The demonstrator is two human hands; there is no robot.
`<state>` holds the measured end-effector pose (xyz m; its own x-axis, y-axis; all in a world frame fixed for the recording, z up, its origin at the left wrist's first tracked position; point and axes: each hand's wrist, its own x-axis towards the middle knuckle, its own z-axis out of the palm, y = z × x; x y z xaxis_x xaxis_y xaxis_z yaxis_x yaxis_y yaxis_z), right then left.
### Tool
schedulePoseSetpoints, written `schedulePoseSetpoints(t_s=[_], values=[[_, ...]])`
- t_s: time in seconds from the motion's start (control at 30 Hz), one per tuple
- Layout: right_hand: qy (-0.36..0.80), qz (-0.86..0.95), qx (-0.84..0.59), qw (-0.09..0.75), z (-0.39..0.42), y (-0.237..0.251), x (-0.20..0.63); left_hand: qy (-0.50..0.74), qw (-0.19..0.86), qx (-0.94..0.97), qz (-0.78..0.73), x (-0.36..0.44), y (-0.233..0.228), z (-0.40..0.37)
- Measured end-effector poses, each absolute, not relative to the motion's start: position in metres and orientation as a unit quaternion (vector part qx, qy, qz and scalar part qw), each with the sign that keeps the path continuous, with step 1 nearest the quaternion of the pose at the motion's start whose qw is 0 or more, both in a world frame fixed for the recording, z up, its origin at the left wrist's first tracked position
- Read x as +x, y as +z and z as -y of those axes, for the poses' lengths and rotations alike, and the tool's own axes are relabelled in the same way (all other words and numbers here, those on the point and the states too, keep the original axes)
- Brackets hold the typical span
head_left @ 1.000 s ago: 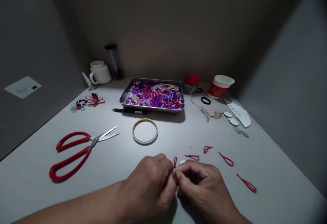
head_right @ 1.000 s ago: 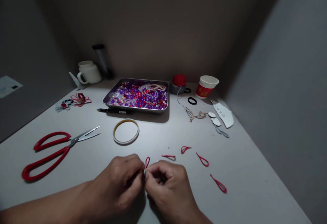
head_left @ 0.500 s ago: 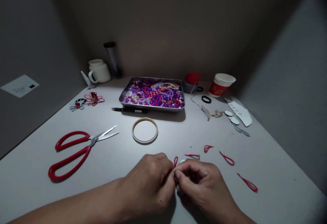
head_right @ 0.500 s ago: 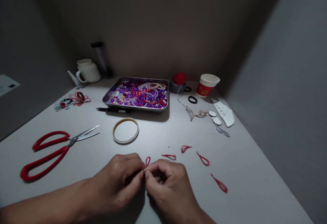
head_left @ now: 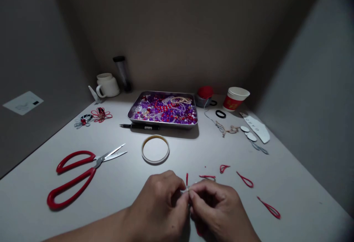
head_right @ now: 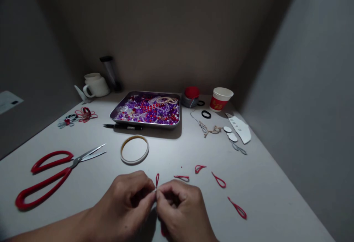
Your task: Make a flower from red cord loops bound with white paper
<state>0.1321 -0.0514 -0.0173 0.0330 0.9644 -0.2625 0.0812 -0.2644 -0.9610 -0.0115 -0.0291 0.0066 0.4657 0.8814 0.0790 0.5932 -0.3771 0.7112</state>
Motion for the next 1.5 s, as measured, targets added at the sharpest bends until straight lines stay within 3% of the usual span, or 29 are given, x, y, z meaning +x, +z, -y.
schedulePoseSetpoints(t_s=[0.3, 0.63, 0.9, 1.13, 1.3, 1.5], values=[[0.547, 0.402, -0.597, 0.427, 0.050, -0.014, 0.133, 0.250, 0.358, 0.747, -0.501, -0.011, 0.011, 0.024], [0.606, 0.363, -0.549, 0.446, 0.044, -0.006, 0.142, 0.265, 0.487, 0.608, -0.568, -0.012, 0.016, 0.013], [0.611, 0.398, -0.501, 0.466, 0.041, -0.004, 0.149, 0.313, 0.626, 0.530, -0.479, -0.016, 0.024, 0.012], [0.661, 0.406, -0.440, 0.452, 0.045, -0.004, 0.148, 0.250, 0.708, 0.465, -0.469, -0.010, 0.019, 0.015], [0.658, 0.415, -0.414, 0.473, 0.045, -0.010, 0.148, 0.285, 0.629, 0.524, -0.499, -0.010, 0.022, 0.017], [0.657, 0.385, -0.414, 0.499, 0.046, -0.012, 0.148, 0.353, 0.359, 0.712, -0.489, -0.016, 0.028, 0.020]])
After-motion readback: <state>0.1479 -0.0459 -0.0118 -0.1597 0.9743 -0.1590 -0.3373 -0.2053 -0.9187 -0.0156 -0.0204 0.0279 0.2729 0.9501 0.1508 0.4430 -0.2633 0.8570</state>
